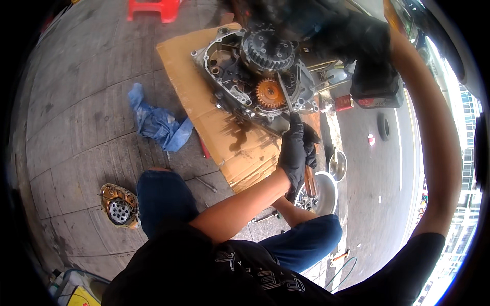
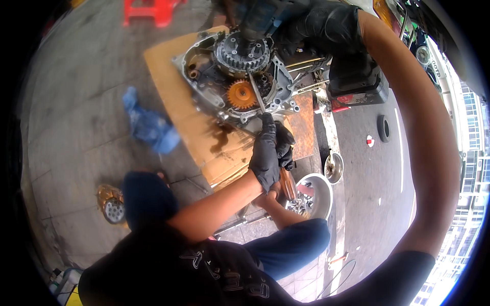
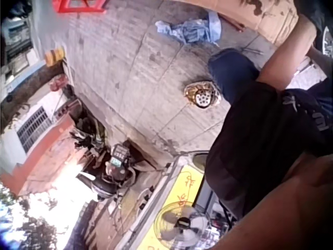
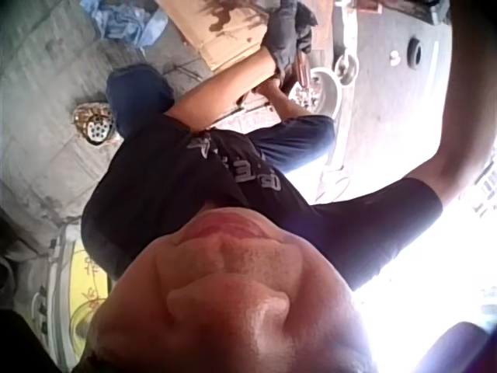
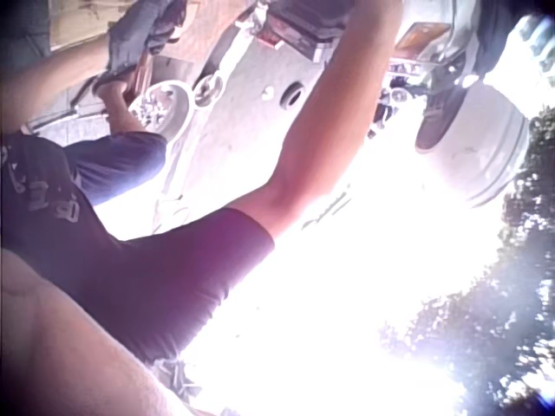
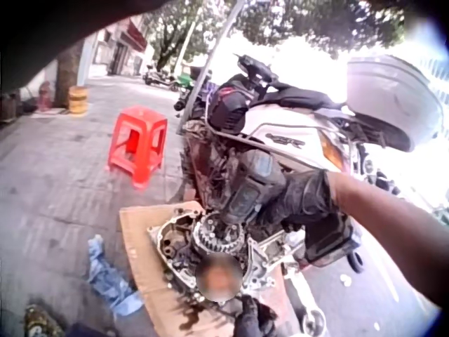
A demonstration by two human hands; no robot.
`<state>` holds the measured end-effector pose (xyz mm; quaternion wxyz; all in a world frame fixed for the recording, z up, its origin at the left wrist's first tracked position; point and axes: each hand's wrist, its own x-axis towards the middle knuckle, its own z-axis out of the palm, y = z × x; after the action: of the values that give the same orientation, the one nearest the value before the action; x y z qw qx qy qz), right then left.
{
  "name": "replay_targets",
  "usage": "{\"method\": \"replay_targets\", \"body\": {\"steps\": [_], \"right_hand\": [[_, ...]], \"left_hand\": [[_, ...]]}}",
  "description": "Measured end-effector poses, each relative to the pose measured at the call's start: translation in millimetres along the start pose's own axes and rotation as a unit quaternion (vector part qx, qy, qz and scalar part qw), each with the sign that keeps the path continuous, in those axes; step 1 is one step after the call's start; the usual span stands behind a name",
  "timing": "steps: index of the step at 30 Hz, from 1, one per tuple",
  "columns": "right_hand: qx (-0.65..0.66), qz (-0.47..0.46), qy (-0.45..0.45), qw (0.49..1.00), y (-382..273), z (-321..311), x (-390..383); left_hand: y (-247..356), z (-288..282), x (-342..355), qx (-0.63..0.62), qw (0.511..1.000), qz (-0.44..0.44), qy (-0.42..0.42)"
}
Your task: The person works on a motorcycle engine component placed on a piece of cardboard on the ground, using a screwdriver and a power drill to remove parts and then wiping a component with a blue cloth.
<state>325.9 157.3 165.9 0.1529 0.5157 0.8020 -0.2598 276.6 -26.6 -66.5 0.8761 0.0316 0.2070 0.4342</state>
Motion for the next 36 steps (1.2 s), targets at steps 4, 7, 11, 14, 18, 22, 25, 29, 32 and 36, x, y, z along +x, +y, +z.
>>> {"method": "replay_targets", "body": {"steps": [4, 7, 11, 14, 18, 22, 25, 29, 32, 36], "right_hand": [[0.009, 0.001, 0.001, 1.000, -1, -2, -2], [0.016, 0.004, 0.001, 1.000, -1, -3, 1], [0.023, 0.007, 0.007, 1.000, 1, 0, -1], [0.020, 0.003, 0.009, 1.000, 4, -4, -4], [0.020, 0.005, 0.009, 1.000, 2, -3, -7], [0.018, 0.008, 0.009, 1.000, -5, 2, -5], [0.023, 0.012, 0.011, 1.000, -4, 5, -5], [0.028, 0.013, 0.015, 0.999, -3, 6, -5], [0.033, 0.007, 0.021, 0.999, -1, 8, -3], [0.038, 0.000, 0.031, 0.999, 4, 6, -3]], "left_hand": [[-3, 0, 0, -0.010, 1.000, 0.000, 0.011], [-1, -6, 0, -0.003, 1.000, -0.004, 0.016], [2, -4, 0, 0.003, 0.999, -0.010, 0.035], [2, -2, 3, -0.002, 0.999, 0.007, 0.038], [1, -9, 2, 0.006, 1.000, -0.006, 0.007], [-2, -11, 4, 0.014, 1.000, 0.011, 0.014], [-4, -9, 3, 0.009, 1.000, 0.008, 0.024], [0, -8, 0, 0.014, 0.999, 0.005, 0.036], [5, -10, -1, 0.020, 0.999, -0.006, 0.035], [9, -12, -1, 0.024, 0.999, -0.022, 0.028]]}}
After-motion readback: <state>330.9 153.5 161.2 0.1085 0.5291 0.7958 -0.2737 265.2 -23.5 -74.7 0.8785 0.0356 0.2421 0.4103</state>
